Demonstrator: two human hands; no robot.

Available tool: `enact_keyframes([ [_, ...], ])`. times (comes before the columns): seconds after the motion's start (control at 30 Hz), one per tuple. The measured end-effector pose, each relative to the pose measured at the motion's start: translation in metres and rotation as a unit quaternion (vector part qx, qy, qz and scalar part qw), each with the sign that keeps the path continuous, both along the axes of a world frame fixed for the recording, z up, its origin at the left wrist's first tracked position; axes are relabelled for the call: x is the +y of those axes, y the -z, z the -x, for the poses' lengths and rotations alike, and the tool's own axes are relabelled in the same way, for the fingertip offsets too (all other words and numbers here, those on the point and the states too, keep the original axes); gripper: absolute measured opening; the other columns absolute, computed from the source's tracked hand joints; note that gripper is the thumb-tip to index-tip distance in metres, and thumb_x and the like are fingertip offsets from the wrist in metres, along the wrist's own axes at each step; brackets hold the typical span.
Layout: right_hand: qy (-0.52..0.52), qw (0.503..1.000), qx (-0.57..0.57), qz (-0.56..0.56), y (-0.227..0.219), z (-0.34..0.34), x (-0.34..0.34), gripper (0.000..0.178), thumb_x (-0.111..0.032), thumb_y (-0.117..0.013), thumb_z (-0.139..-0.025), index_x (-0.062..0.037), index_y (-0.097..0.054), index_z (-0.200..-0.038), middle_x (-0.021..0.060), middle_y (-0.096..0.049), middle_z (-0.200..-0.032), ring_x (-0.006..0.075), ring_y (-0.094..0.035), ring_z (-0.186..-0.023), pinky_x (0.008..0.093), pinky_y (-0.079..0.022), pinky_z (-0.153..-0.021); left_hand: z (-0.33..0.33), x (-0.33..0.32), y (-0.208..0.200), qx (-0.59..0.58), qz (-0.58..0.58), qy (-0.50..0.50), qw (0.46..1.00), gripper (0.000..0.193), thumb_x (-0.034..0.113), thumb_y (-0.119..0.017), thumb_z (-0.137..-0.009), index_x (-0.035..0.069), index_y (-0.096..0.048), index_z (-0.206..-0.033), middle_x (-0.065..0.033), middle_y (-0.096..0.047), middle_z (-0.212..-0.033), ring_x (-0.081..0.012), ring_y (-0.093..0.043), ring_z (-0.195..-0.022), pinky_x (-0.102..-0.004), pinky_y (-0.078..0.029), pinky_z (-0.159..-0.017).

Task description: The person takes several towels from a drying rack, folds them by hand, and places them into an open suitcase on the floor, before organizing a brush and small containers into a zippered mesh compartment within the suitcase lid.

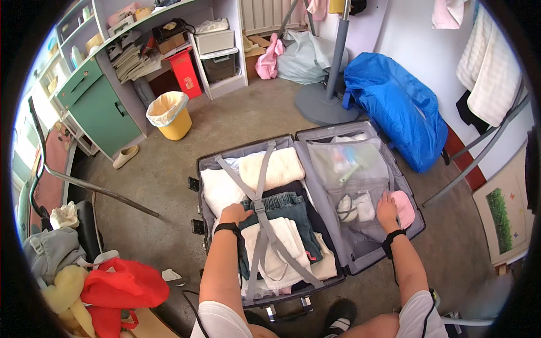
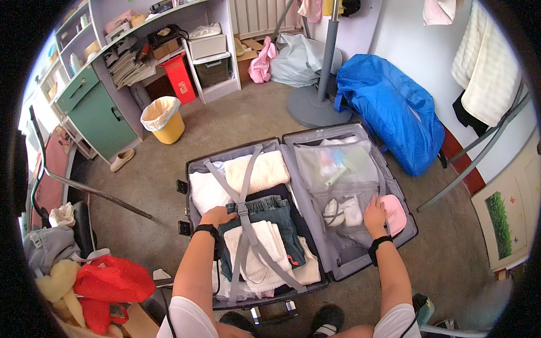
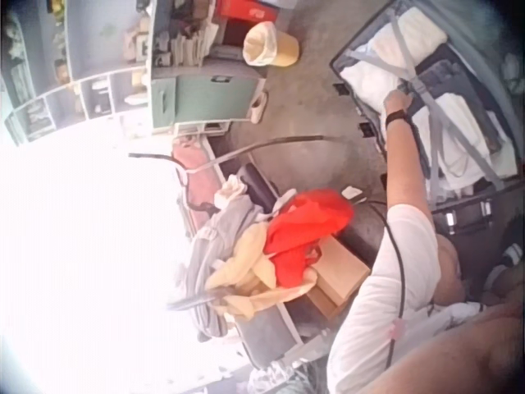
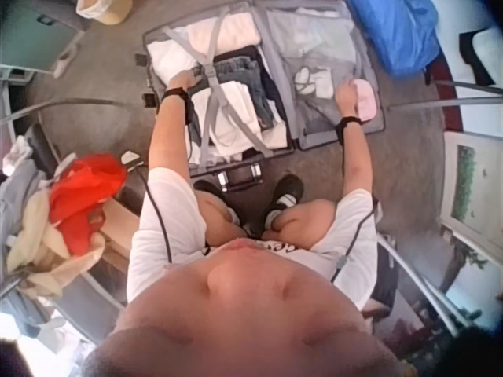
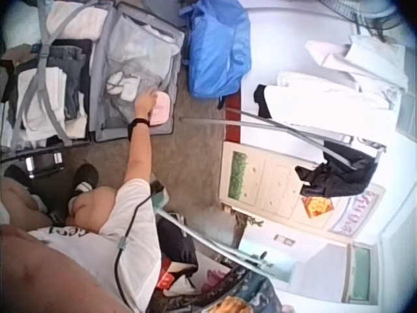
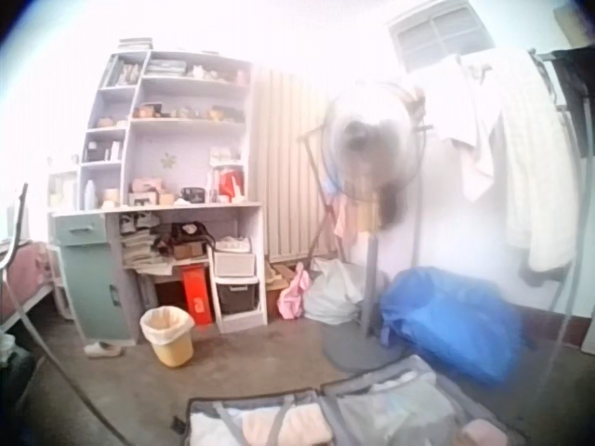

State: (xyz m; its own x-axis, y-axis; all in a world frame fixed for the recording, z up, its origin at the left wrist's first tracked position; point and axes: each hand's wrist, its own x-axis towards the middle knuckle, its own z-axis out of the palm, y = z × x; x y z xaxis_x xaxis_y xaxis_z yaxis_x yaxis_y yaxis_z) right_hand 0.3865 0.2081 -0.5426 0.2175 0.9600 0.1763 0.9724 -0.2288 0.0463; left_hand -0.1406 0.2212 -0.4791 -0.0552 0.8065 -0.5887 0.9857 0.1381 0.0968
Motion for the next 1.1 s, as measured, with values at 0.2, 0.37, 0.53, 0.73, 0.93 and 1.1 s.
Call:
enact_keyframes([
  [0.2,-0.030,0.999,0.006,0.020,-0.015,0.006,-0.001,0.045,-0.026,-0.042,-0.086,-0.0050,-0.039,-0.126,0.0151,-0.044,-0.126,0.0351,-0.046,-0.107,0.0443,-0.040,-0.086,-0.005,0.004,0.009,0.006,-0.058,0.013,0.998,0.055,0.055,-0.055,-0.073,0.003,-0.066,-0.089,-0.0152,-0.063,-0.093,-0.0301,-0.061,-0.087,-0.0385,-0.049,-0.075],
  [0.37,-0.040,0.999,0.001,0.019,-0.015,0.004,0.000,0.043,-0.027,-0.042,-0.086,-0.0060,-0.043,-0.124,0.0129,-0.046,-0.124,0.0343,-0.046,-0.107,0.0447,-0.040,-0.085,-0.008,0.007,0.003,-0.012,-0.057,0.024,0.998,0.051,0.051,-0.060,-0.072,0.003,-0.065,-0.089,-0.0148,-0.064,-0.091,-0.0302,-0.061,-0.086,-0.0389,-0.049,-0.074],
  [0.53,-0.026,0.998,-0.022,0.057,-0.018,0.016,0.003,0.042,-0.026,-0.041,-0.086,-0.0041,-0.046,-0.121,0.0095,-0.048,-0.124,0.0375,-0.046,-0.106,0.0457,-0.041,-0.086,-0.004,0.010,0.018,-0.020,-0.066,0.027,0.997,0.047,0.046,-0.062,-0.073,0.003,-0.064,-0.090,-0.0154,-0.063,-0.091,-0.0309,-0.060,-0.086,-0.0393,-0.049,-0.074],
  [0.73,0.000,0.996,-0.033,0.080,-0.009,0.020,0.006,0.043,-0.030,-0.040,-0.086,-0.0071,-0.047,-0.122,0.0050,-0.048,-0.125,0.0413,-0.039,-0.112,0.0499,-0.036,-0.088,-0.008,0.009,0.013,-0.025,-0.070,0.029,0.997,0.045,0.044,-0.062,-0.074,0.003,-0.064,-0.090,-0.0157,-0.063,-0.094,-0.0301,-0.060,-0.088,-0.0384,-0.049,-0.075],
  [0.93,-0.019,0.997,-0.019,0.071,-0.010,0.022,0.005,0.044,-0.029,-0.043,-0.084,-0.0062,-0.046,-0.122,0.0064,-0.048,-0.123,0.0424,-0.040,-0.111,0.0512,-0.035,-0.088,-0.006,0.011,0.020,-0.010,-0.065,0.045,0.997,0.042,0.042,-0.062,-0.073,0.004,-0.065,-0.089,-0.0143,-0.064,-0.092,-0.0293,-0.060,-0.087,-0.0374,-0.049,-0.073],
  [1.1,-0.019,0.998,-0.018,0.059,-0.010,0.023,0.003,0.044,-0.029,-0.043,-0.084,-0.0048,-0.046,-0.120,0.0079,-0.048,-0.122,0.0437,-0.039,-0.111,0.0523,-0.034,-0.089,-0.003,0.015,0.030,-0.021,-0.046,0.055,0.997,0.042,0.040,-0.060,-0.073,0.003,-0.063,-0.094,-0.0170,-0.062,-0.096,-0.0328,-0.059,-0.090,-0.0402,-0.047,-0.077],
])
